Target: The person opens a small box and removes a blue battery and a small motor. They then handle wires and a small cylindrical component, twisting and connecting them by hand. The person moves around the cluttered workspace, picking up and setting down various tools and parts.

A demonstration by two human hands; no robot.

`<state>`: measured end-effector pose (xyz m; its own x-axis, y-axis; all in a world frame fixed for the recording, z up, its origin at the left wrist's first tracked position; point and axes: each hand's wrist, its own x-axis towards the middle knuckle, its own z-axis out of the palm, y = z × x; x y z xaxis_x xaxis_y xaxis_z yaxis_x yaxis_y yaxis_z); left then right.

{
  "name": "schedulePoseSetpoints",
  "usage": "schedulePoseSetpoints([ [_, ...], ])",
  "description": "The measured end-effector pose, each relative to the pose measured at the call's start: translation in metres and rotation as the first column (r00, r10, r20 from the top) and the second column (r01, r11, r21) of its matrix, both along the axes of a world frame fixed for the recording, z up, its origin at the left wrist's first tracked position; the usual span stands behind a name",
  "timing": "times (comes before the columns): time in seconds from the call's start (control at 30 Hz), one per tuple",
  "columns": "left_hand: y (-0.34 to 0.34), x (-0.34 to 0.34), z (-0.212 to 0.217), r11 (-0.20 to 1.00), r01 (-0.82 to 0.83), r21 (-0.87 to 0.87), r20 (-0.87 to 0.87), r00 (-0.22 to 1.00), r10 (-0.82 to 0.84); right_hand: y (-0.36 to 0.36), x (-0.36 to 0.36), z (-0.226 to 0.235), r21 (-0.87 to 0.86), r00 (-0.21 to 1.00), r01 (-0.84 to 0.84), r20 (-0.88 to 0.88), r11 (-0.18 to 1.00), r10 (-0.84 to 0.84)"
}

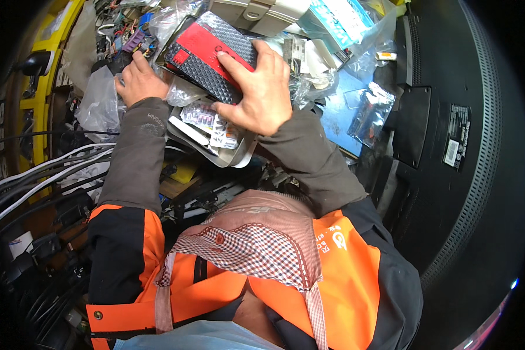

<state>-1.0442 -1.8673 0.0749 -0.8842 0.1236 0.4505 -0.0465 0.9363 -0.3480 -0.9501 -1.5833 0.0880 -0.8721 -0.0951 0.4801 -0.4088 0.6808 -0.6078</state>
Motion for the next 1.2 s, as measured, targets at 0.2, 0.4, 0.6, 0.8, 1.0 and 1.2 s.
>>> schedulePoseSetpoints([
  [0.2,0.002,0.004,0.006,0.999,0.012,0.047,0.064,0.998,-0.015,-0.021,-0.021,0.002,0.133,0.998,-0.045,-0.043,0.99,0.051],
  [0.4,0.003,0.004,0.003,0.998,0.001,0.069,0.066,0.998,-0.005,-0.018,-0.027,0.003,0.165,0.998,-0.053,-0.009,0.985,0.055],
  [0.6,0.005,0.002,0.003,0.999,-0.021,0.048,0.045,0.999,0.019,-0.021,-0.034,-0.004,0.179,0.997,-0.066,-0.031,0.982,0.073],
  [0.8,0.003,0.003,-0.001,1.0,0.001,0.03,-0.006,1.0,-0.001,-0.007,-0.042,0.005,0.197,0.983,-0.181,0.029,0.963,0.179],
  [1.0,0.007,0.007,0.005,0.996,-0.047,0.081,0.07,0.997,0.041,0.044,-0.026,-0.012,-0.272,0.841,0.209,0.54,0.939,-0.031],
  [1.2,-0.001,0.006,-0.005,0.993,-0.064,0.102,0.096,0.994,0.054,0.032,-0.037,-0.005,-0.187,0.841,-0.004,0.531,0.982,0.105],
])
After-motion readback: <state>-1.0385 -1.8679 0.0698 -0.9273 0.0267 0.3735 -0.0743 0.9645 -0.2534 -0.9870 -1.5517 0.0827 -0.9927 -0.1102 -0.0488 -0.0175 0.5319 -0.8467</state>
